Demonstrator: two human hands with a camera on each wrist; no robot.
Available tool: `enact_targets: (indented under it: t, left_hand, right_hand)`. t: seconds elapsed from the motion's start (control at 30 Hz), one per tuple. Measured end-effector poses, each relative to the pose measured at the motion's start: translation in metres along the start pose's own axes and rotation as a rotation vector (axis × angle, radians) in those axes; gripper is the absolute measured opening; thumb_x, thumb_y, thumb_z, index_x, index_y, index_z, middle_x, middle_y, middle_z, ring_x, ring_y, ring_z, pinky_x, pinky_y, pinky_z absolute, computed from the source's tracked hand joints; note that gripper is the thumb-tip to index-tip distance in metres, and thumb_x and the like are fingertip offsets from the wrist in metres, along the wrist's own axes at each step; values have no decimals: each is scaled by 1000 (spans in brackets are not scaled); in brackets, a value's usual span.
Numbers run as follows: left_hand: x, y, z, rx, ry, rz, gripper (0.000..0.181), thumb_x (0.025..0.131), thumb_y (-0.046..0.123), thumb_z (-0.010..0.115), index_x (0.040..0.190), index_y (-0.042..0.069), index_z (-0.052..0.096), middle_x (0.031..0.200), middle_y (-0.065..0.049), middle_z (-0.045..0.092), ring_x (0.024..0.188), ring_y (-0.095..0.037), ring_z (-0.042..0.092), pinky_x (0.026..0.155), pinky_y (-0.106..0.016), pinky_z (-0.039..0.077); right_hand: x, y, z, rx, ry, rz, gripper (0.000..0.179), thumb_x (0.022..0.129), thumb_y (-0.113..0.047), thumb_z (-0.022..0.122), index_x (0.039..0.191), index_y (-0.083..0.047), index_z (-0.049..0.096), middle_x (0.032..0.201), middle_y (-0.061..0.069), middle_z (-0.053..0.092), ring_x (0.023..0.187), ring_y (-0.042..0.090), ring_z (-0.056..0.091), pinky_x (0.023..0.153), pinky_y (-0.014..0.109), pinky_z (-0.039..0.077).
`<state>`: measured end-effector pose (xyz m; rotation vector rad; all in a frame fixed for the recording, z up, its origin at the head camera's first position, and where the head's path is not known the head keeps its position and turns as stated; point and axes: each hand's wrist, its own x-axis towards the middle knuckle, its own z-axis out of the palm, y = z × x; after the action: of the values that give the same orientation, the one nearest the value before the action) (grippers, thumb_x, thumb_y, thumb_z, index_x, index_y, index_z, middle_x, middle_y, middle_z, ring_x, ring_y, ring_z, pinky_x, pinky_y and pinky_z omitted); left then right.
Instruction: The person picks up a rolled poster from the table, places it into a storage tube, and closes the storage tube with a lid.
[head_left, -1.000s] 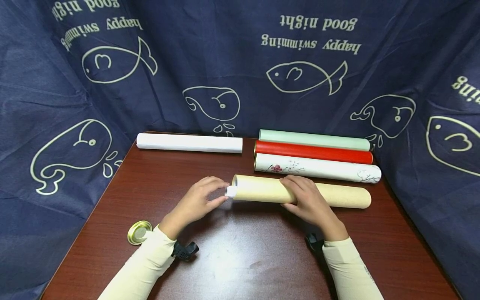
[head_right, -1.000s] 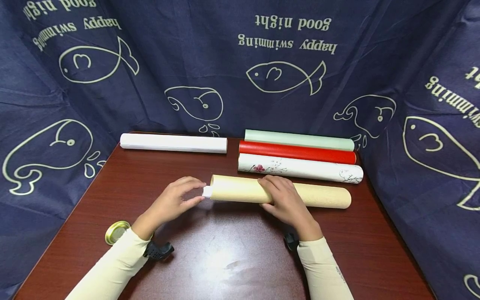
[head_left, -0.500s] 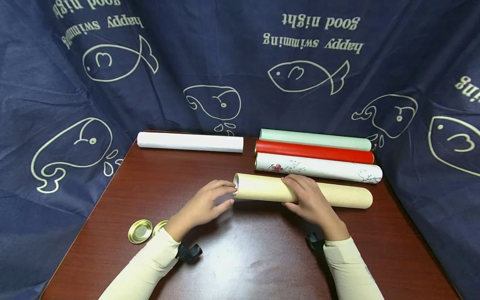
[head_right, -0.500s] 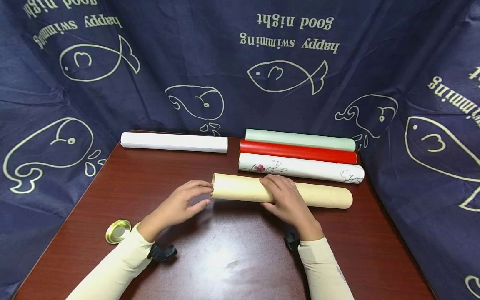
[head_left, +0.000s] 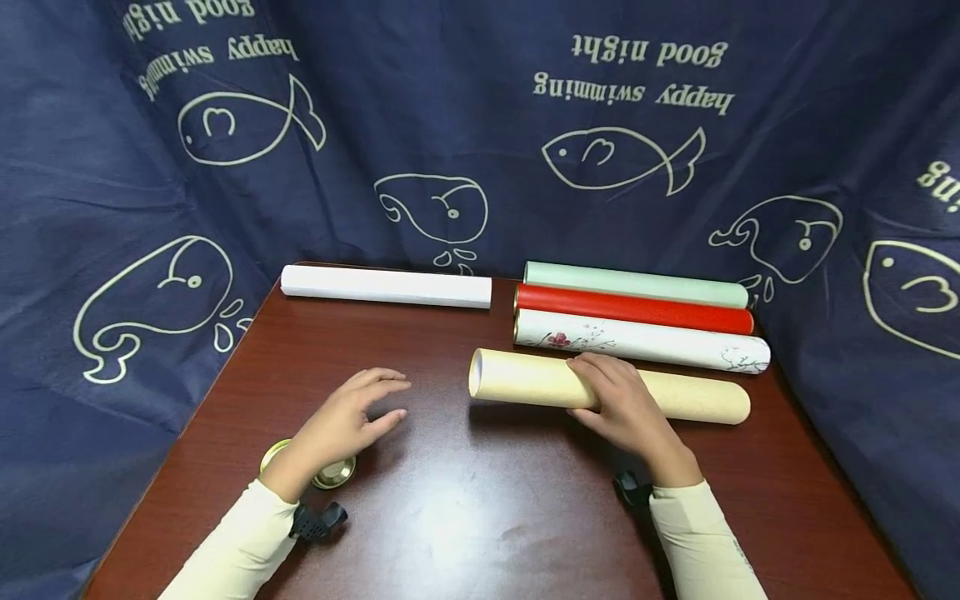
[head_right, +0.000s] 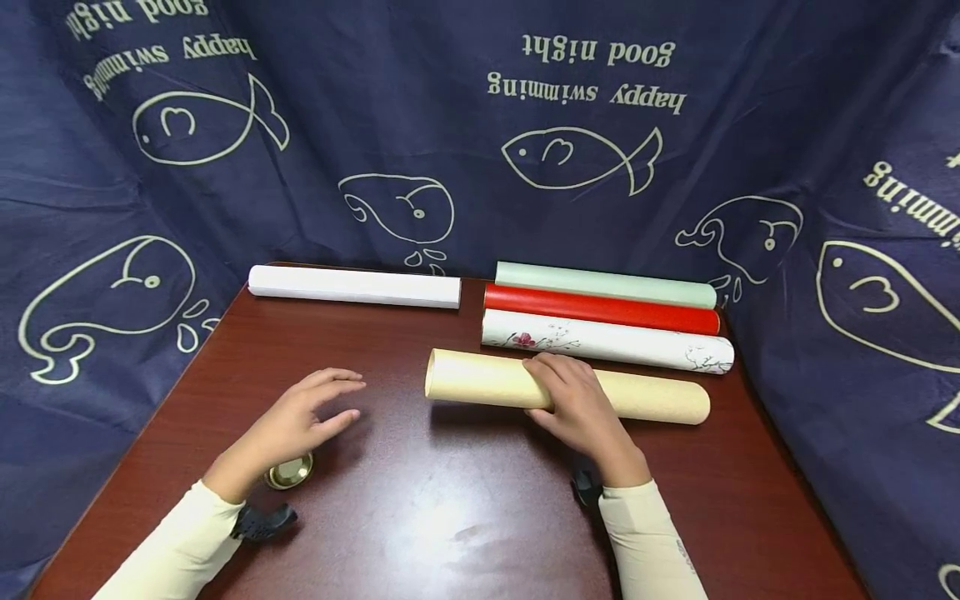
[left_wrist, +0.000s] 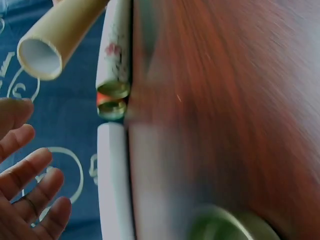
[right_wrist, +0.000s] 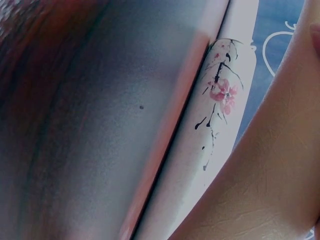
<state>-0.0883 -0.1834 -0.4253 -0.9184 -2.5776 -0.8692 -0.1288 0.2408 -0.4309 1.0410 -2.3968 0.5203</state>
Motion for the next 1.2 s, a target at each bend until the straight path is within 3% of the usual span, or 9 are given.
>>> enact_targets:
  t: [0.23, 0.5, 0.8, 1.03, 1.2]
  left_hand:
    - [-29, -19, -8, 27, -26, -84, 45, 84, 19, 80, 125, 6, 66, 123, -8, 61, 117, -29, 57, 95, -51, 47]
    - [-50, -26, -14, 55, -110, -163, 53, 82, 28, 82, 128, 7, 64, 122, -3, 60, 116, -27, 56, 93, -50, 49]
    - [-61, -26, -18, 31, -148, -123, 54, 77, 24, 86, 125, 9, 66, 119, 4, 60, 111, -18, 57, 90, -45, 51]
    - [-65, -32, -21, -3, -240, -99, 54, 78, 26, 85, 125, 10, 65, 122, 3, 59, 113, -20, 56, 92, -44, 48]
    - [-69, -37, -21, -33, -264, -77, 56, 76, 31, 87, 124, 11, 66, 122, 4, 60, 113, -19, 55, 92, -43, 48]
  right_hand:
    - [-9, 2, 1, -5, 2, 12, 74, 60, -13, 91, 126, -3, 60, 122, 15, 61, 115, 37, 55, 97, 55, 40]
    - [-13, 2, 3, -9, -5, 10, 74, 62, -14, 90, 128, -4, 59, 123, 15, 60, 116, 36, 54, 98, 55, 40]
    - [-9, -1, 4, -17, 17, -4, 75, 59, -12, 91, 127, -3, 61, 122, 16, 62, 113, 37, 56, 95, 55, 42]
    - [-6, 2, 4, -9, 36, -14, 74, 59, -11, 91, 126, -2, 61, 121, 16, 61, 114, 37, 56, 96, 55, 41]
    - [-3, 1, 5, -6, 34, -4, 74, 59, -11, 91, 127, -3, 61, 121, 15, 62, 114, 35, 56, 96, 54, 41]
